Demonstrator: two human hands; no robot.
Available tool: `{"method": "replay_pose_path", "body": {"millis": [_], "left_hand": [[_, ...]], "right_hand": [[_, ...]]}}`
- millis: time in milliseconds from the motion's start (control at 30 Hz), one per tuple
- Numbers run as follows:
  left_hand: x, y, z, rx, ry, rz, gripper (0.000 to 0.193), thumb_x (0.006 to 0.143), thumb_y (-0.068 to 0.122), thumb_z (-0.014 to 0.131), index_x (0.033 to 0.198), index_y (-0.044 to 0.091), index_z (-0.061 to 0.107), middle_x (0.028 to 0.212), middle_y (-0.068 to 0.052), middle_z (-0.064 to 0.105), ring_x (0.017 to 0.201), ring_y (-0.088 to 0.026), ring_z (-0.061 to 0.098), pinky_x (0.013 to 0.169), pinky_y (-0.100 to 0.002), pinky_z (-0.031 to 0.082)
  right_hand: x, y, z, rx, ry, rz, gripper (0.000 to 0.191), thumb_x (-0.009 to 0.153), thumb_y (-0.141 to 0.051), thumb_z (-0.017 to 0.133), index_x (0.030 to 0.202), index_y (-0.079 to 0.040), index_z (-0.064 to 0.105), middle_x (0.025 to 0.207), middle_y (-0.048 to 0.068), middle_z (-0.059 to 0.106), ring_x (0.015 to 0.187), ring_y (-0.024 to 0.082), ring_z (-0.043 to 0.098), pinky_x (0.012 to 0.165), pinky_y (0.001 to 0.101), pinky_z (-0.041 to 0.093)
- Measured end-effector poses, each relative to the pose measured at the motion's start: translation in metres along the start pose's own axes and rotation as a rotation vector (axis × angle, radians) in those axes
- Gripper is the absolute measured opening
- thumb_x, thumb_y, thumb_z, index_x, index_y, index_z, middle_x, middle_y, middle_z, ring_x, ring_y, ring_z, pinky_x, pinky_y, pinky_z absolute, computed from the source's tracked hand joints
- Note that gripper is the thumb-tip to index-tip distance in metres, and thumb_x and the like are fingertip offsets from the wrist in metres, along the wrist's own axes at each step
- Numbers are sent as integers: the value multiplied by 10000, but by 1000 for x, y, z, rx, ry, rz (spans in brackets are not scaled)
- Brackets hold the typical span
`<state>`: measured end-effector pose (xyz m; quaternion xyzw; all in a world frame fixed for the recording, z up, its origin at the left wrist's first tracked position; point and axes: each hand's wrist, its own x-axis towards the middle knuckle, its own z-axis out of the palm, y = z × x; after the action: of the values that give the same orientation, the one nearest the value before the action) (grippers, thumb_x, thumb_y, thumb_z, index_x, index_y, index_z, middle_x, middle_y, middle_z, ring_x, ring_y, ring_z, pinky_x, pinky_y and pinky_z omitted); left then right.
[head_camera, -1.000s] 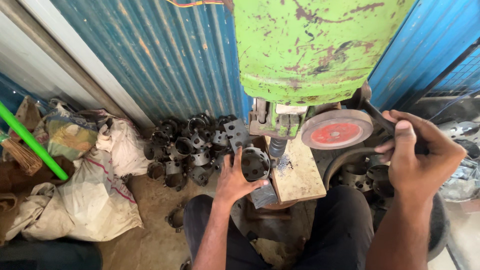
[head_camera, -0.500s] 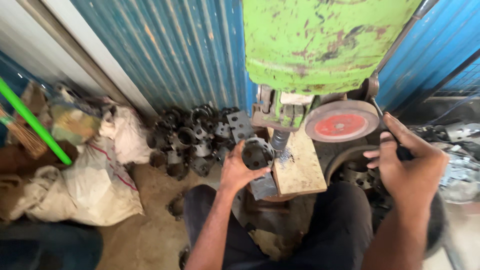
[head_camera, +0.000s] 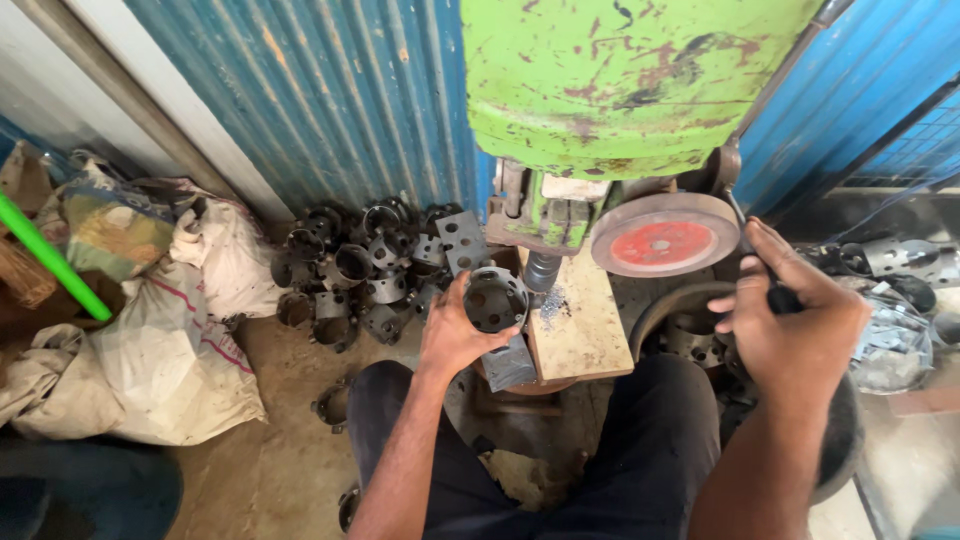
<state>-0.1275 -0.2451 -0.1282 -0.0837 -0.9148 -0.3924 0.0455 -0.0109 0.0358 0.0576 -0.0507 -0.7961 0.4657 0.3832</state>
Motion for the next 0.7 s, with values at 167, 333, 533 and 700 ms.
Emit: {"method": "replay_pose_path", "body": {"millis": [167, 333, 533, 700], "left_hand": [[-1, 3, 2, -6, 1, -8, 1162, 525, 457, 967, 1485, 72, 440, 1361, -154, 638, 1284, -390, 547, 1071, -477, 482], [5, -2, 6, 3, 1, 53, 1175, 522, 454, 970, 1484, 54, 426, 1375, -158, 628, 1268, -384, 568, 1064, -502, 464], [4, -13, 8, -21, -16, 33, 1178, 541, 474, 971, 1498, 70, 415, 1389, -201, 599, 1316, -415, 517, 1053, -497, 484], [2, -5, 5, -50, -1, 20, 1168, 545, 496, 974, 1487, 94, 413, 1412, -237, 544, 1316, -420, 510, 1055, -493, 482]], "right_hand": [[-7, 19, 2, 42, 18, -15, 288, 1021, 64, 589, 1291, 76, 687, 1340, 227, 698, 784, 170, 729, 577, 241, 576], [-29, 59, 28, 154, 104, 17, 307, 1071, 4, 606, 1366, 77, 642, 1398, 233, 667, 740, 161, 702, 541, 242, 539], [-38, 108, 49, 209, 98, -72, 379, 1153, -79, 540, 1506, 60, 543, 1175, 173, 710, 763, 150, 706, 617, 250, 558], [-42, 118, 45, 192, 113, -12, 409, 1132, -111, 537, 1508, 48, 551, 1068, 132, 728, 631, 98, 597, 569, 226, 484]]}}
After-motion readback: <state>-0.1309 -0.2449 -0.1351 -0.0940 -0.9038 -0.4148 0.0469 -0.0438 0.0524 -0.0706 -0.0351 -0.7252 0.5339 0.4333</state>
